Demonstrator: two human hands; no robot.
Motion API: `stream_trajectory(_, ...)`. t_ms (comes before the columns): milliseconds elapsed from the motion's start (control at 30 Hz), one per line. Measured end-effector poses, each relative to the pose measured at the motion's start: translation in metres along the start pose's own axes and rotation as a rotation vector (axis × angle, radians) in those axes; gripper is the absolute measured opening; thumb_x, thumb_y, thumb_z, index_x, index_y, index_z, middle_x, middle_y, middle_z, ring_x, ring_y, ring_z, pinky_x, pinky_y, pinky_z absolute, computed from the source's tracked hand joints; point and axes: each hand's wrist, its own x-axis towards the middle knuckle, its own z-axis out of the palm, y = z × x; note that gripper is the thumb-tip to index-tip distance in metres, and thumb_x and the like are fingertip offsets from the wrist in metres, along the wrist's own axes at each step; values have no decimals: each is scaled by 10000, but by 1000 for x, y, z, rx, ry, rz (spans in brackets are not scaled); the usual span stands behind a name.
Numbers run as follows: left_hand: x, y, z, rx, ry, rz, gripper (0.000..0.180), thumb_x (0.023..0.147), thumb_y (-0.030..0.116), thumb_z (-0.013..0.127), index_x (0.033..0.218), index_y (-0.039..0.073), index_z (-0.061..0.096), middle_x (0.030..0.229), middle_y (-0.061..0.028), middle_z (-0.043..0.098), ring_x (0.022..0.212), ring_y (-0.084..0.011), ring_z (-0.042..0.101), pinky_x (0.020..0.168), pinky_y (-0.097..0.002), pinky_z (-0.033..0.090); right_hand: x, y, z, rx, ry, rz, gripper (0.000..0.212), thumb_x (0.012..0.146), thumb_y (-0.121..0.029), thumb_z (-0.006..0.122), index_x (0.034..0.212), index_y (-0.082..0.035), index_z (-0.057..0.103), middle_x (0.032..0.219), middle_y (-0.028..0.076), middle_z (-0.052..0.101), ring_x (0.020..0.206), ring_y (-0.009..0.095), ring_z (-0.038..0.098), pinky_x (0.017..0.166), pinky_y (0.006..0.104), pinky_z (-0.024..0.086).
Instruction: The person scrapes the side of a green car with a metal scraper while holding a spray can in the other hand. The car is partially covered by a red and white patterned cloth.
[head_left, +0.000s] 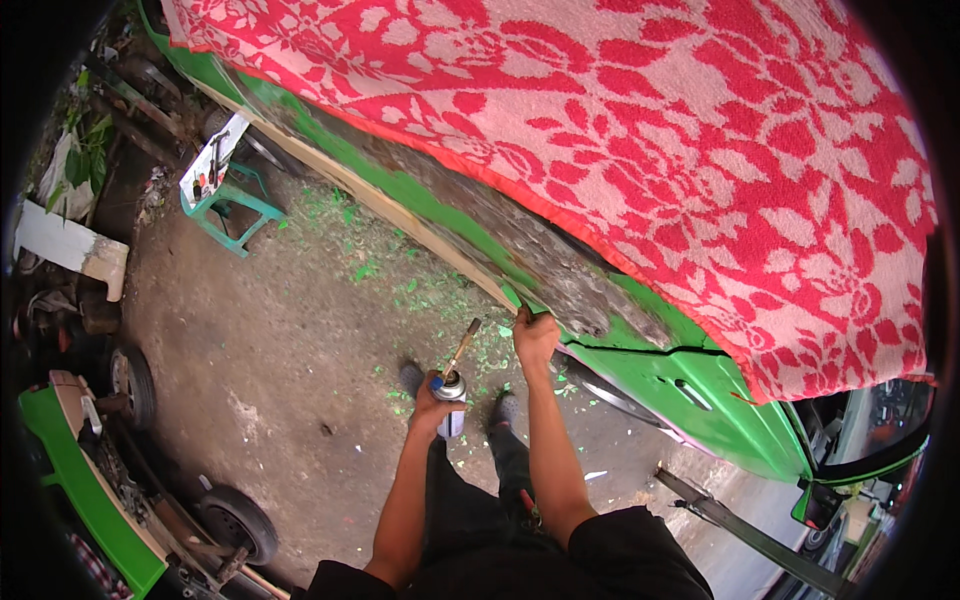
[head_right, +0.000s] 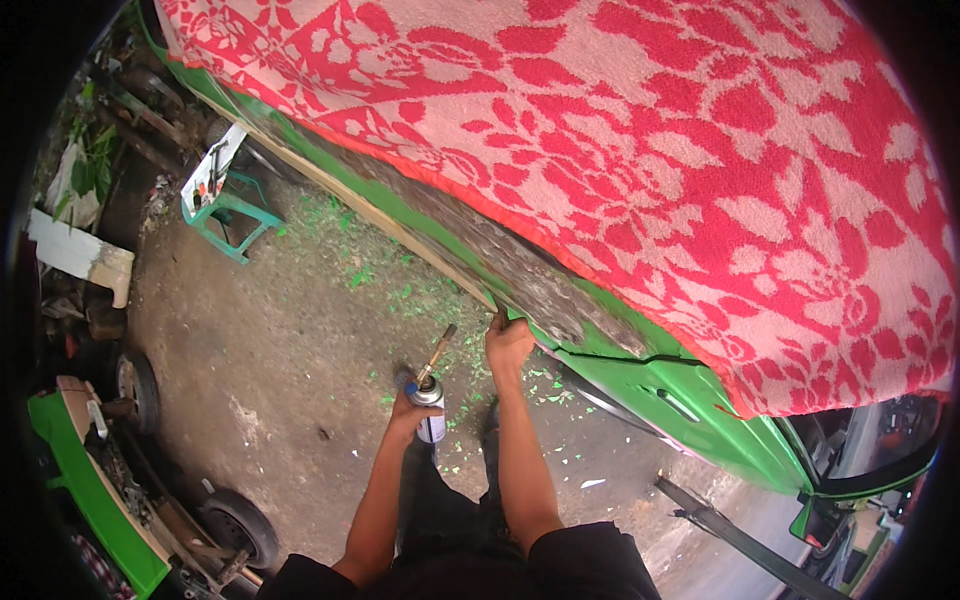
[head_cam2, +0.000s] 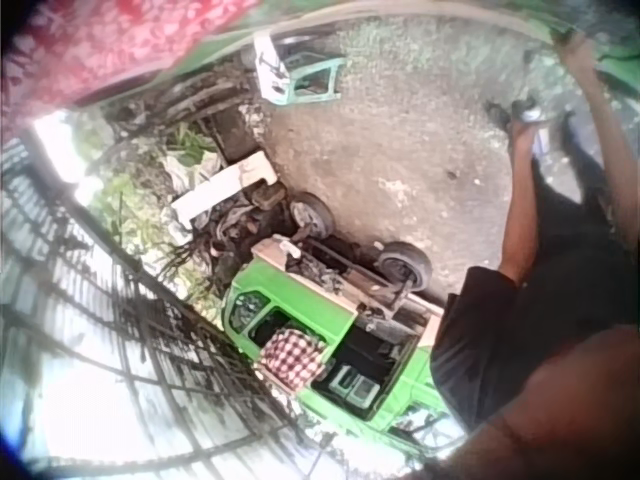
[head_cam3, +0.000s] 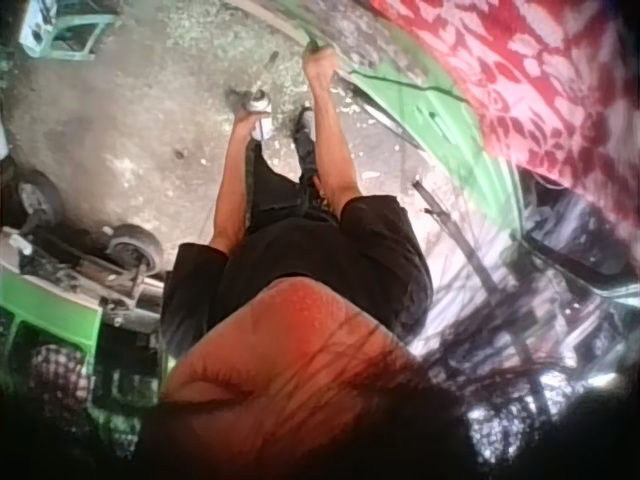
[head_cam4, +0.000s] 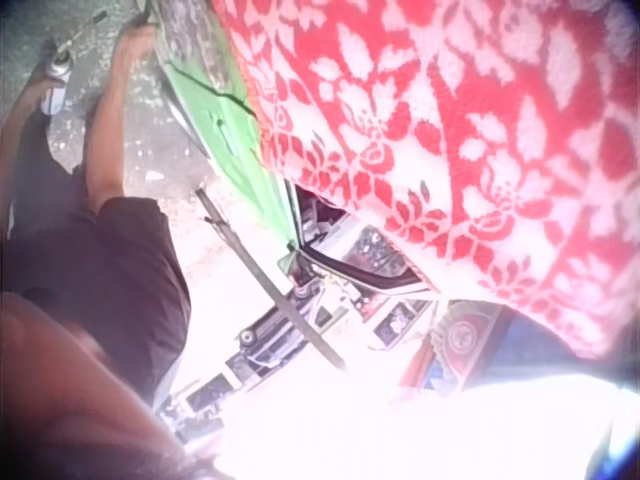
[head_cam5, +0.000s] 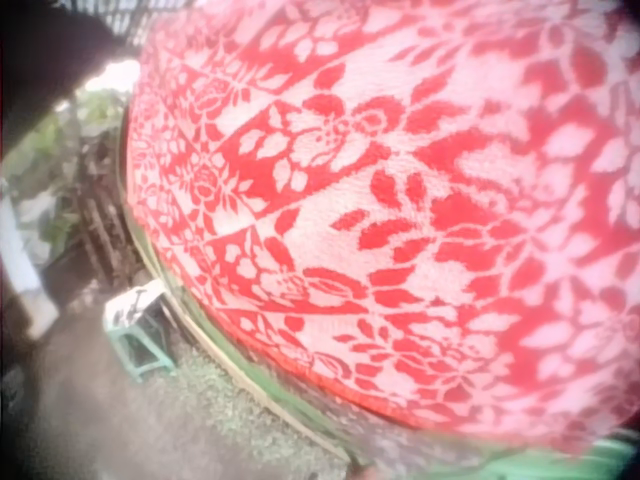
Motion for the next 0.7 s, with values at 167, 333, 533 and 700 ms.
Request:
stream_trajectory(167, 1, 1, -4, -9, -37, -29, 619, 524, -74, 775, 1049, 97, 496, 910, -10, 594, 851, -157, 589, 766, -321, 478, -3, 3, 5, -20, 34, 5, 313, 793, -176, 678, 640, 80, 584, 655, 285, 592, 642, 423, 630, 580, 467, 467)
stream_trajectory(333, -2, 7, -6, 17, -40, 18, 604, 528, -71, 777, 1036, 97, 496, 917, -12, 595, 862, -157, 593, 768, -326, 481, -6, 5, 8, 54, 19, -79, 303, 791, -166, 675, 643, 76, 570, 645, 278, 588, 622, 428, 620, 579, 461, 463)
stream_trajectory(533, -15, 15, 2, -4, -19, 40, 597, 524, -61, 783, 1021, 104, 496, 912, -11, 589, 883, -158, 597, 785, -330, 485, -2, 8, 17, 75, 58, -55, 286, 784, -158, 675, 665, 81, 573, 640, 285, 584, 625, 430, 617, 571, 463, 459)
stream_trajectory(700, -21, -3, -8, 57, 6, 40, 642, 543, -23, 781, 1109, 99, 503, 943, -9, 611, 872, -168, 601, 717, -317, 473, -4, -7, 18, 50, -66, 32, 235, 773, -133, 672, 784, 90, 601, 748, 295, 615, 708, 472, 616, 643, 502, 482)
